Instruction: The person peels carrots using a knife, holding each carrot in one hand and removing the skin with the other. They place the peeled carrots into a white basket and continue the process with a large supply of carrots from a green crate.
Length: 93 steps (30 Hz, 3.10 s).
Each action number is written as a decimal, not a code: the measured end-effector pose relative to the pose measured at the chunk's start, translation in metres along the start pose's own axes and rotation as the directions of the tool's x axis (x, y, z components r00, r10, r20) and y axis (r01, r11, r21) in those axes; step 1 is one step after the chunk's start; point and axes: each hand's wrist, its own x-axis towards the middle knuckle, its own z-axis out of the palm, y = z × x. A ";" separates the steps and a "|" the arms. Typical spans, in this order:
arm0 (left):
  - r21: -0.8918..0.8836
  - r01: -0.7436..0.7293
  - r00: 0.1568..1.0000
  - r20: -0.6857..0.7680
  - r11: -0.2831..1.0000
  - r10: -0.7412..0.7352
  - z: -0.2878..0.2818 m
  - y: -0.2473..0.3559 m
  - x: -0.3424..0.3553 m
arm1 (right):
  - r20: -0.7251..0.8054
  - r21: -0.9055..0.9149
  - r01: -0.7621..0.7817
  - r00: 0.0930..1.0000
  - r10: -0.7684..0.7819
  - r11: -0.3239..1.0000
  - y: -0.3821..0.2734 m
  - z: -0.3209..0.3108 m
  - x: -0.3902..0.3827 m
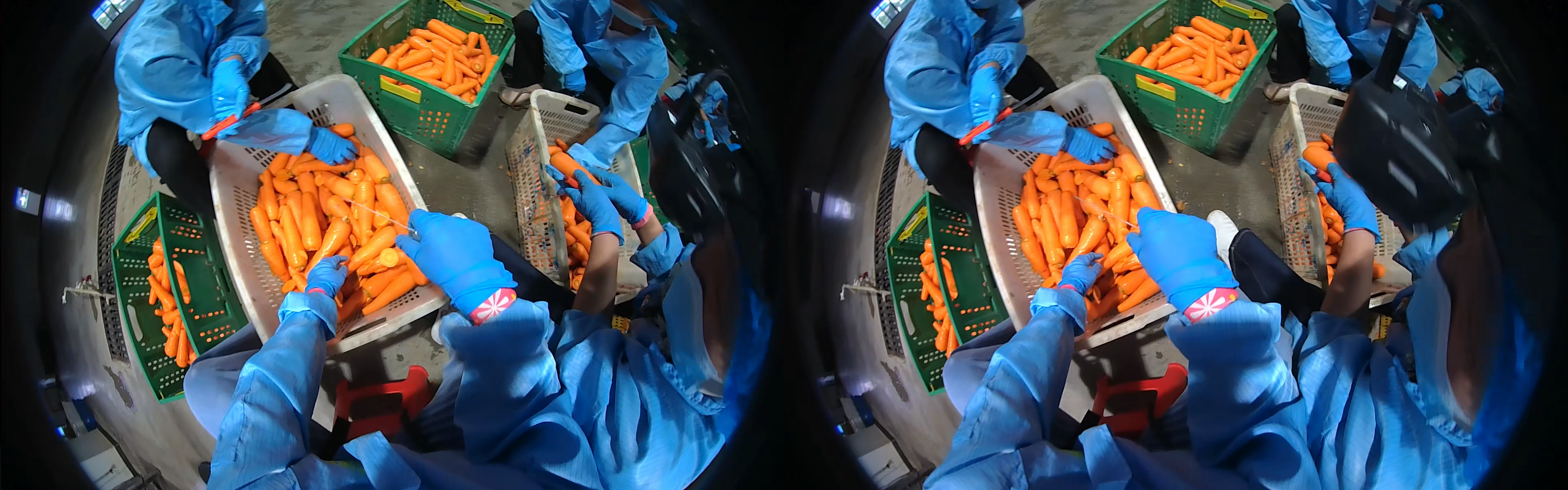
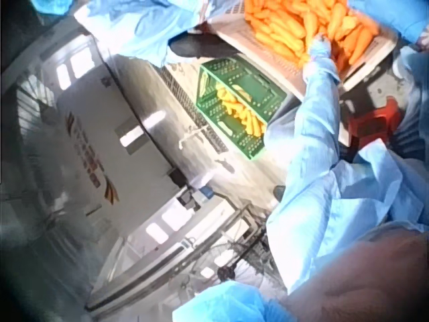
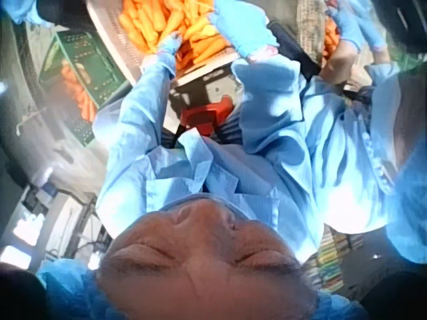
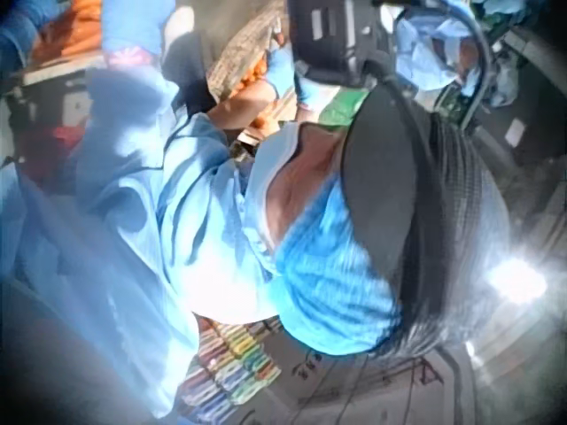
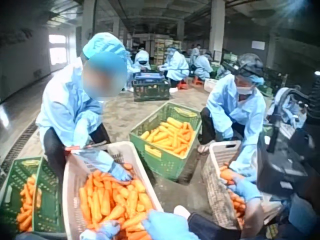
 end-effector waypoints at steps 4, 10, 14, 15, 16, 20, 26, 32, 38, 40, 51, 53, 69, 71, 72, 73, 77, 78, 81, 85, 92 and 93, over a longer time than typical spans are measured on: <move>0.228 -0.081 0.996 -0.008 0.970 0.085 0.022 0.039 0.010 | -0.078 0.026 0.035 0.996 -0.033 0.999 0.004 0.006 -0.003; 0.270 0.040 0.985 0.153 0.962 -0.084 0.004 0.067 0.021 | 0.022 0.023 -0.062 0.998 0.062 0.998 0.003 -0.002 -0.004; 0.176 0.002 0.968 0.247 0.984 -0.046 -0.002 0.040 0.029 | -0.014 0.012 -0.009 1.000 0.009 1.000 0.005 0.008 -0.002; 0.159 -0.002 0.969 0.244 0.987 -0.037 0.001 0.028 0.030 | -0.006 0.020 -0.005 1.000 0.005 1.000 0.005 0.008 -0.002; 0.018 0.028 0.965 0.259 0.999 -0.032 0.000 0.028 0.024 | -0.003 0.026 -0.006 1.000 0.006 1.000 0.006 0.008 -0.002; -0.009 0.141 0.896 0.426 0.990 -0.124 0.013 0.030 0.025 | -0.051 0.017 0.038 0.998 -0.037 0.999 0.006 0.012 -0.002; -0.030 0.126 0.979 0.165 0.992 -0.119 0.011 0.054 0.023 | -0.032 -0.003 -0.002 0.999 0.002 1.000 0.004 0.010 -0.003; -0.196 0.054 0.992 0.119 0.979 -0.031 0.011 0.039 0.038 | -0.081 0.025 -0.004 0.997 0.006 1.000 0.007 0.016 0.001; -0.006 0.152 0.971 0.188 0.988 -0.148 0.034 0.043 0.040 | 0.059 0.103 -0.041 0.998 0.035 0.994 0.001 0.012 0.004; -0.103 0.206 0.951 0.255 0.973 -0.174 0.041 0.054 0.031 | 0.118 0.091 -0.042 0.993 0.031 0.995 -0.001 0.010 0.005; -0.389 0.380 0.825 0.554 0.839 -0.117 0.066 0.086 0.018 | 0.118 0.104 -0.009 0.993 -0.004 0.994 0.003 0.011 0.004; -0.405 0.380 0.820 0.563 0.832 -0.100 0.053 0.077 0.014 | 0.101 0.076 -0.019 0.995 0.012 0.997 0.004 0.010 0.008; -0.917 0.199 0.856 0.335 0.346 0.393 -0.151 0.159 -0.212 | -0.215 0.838 0.086 0.960 0.182 0.539 -0.030 -0.016 0.013; -0.921 0.045 0.873 0.224 0.386 0.433 -0.154 0.162 -0.219 | 0.009 0.949 -0.045 0.993 0.115 0.312 -0.039 -0.027 0.009; -0.917 0.025 0.895 0.198 0.397 0.400 -0.158 0.162 -0.219 | 0.113 0.978 -0.117 0.993 0.032 0.171 -0.042 -0.034 0.007; -0.930 0.000 0.897 0.162 0.368 0.410 -0.159 0.162 -0.217 | 0.212 0.977 -0.210 0.975 -0.061 0.039 -0.045 -0.038 0.004; -0.945 -0.068 0.901 0.080 0.321 0.426 -0.165 0.153 -0.203 | 0.048 0.998 -0.042 0.988 -0.145 0.044 -0.061 -0.041 0.000; -0.942 -0.077 0.901 0.075 0.327 0.427 -0.167 0.150 -0.199 | 0.058 0.998 -0.053 0.978 -0.202 0.031 -0.060 -0.040 0.001; -0.954 -0.136 0.895 -0.002 0.268 0.446 -0.174 0.158 -0.200 | 0.130 0.991 -0.126 0.973 -0.191 0.036 -0.067 -0.028 0.007; -0.959 -0.091 0.919 0.024 0.270 0.394 -0.176 0.155 -0.199 | 0.150 0.989 -0.151 0.984 -0.095 -0.002 -0.067 -0.024 0.017; -0.975 0.038 0.932 0.113 0.219 0.344 -0.180 0.156 -0.201 | 0.162 0.981 -0.166 0.986 -0.043 -0.097 -0.064 -0.017 0.019; -0.979 0.034 0.926 0.106 0.199 0.362 -0.180 0.159 -0.201 | 0.147 0.984 -0.152 0.988 -0.053 -0.099 -0.066 -0.016 0.018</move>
